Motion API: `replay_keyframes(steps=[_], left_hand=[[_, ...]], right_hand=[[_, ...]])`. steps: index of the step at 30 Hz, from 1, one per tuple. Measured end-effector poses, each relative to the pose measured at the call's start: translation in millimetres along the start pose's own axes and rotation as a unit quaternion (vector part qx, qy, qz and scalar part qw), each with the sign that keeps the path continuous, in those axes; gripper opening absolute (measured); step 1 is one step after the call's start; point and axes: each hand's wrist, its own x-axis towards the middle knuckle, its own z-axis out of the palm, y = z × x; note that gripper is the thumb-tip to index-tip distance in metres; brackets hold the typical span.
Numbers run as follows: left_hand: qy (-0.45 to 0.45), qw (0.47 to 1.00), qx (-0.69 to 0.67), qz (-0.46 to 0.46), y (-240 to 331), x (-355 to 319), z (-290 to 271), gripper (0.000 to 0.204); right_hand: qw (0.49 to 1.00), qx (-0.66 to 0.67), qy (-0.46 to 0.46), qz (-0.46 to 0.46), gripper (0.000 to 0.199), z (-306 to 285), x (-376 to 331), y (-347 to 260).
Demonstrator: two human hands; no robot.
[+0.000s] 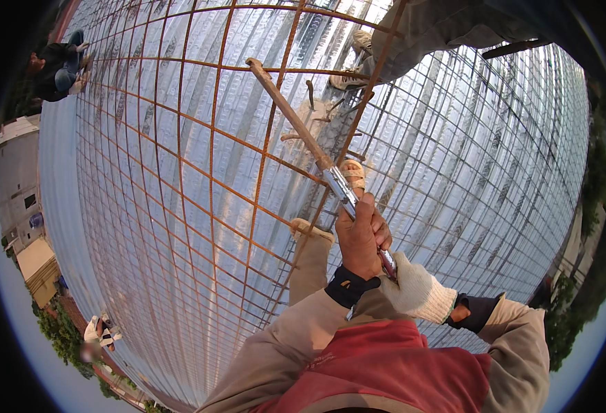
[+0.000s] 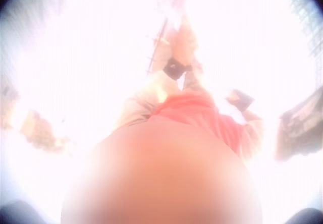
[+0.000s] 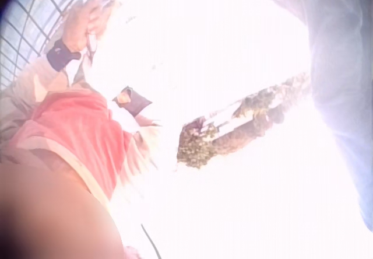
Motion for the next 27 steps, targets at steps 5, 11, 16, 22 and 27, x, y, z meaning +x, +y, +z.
replay_keyframes(steps=[5,11,16,22,27], left_hand=[[0.01,0.998,-0.058,0.002,3.1,3.9,62.8,0.042],[0.01,0.985,-0.174,0.011,21.9,12.9,150.4,0.037],[-0.019,0.961,-0.274,0.013,21.1,33.2,235.5,0.036],[0.018,0.949,-0.304,0.086,55.3,35.9,239.7,0.029],[-0.052,0.987,-0.141,0.061,30.2,-7.7,138.4,0.033]], right_hand=[[0.996,-0.065,-0.048,0.032,0.041,-85.0,-7.1,-19.2],[0.977,-0.204,-0.04,-0.042,0.031,-196.3,-0.3,-41.6],[0.969,-0.185,-0.104,0.124,0.021,-305.0,-7.7,-105.3],[0.98,-0.004,-0.188,0.061,0.018,-331.3,9.1,-109.4],[0.995,-0.098,0.005,-0.024,0.032,-173.7,-37.6,-68.4]])
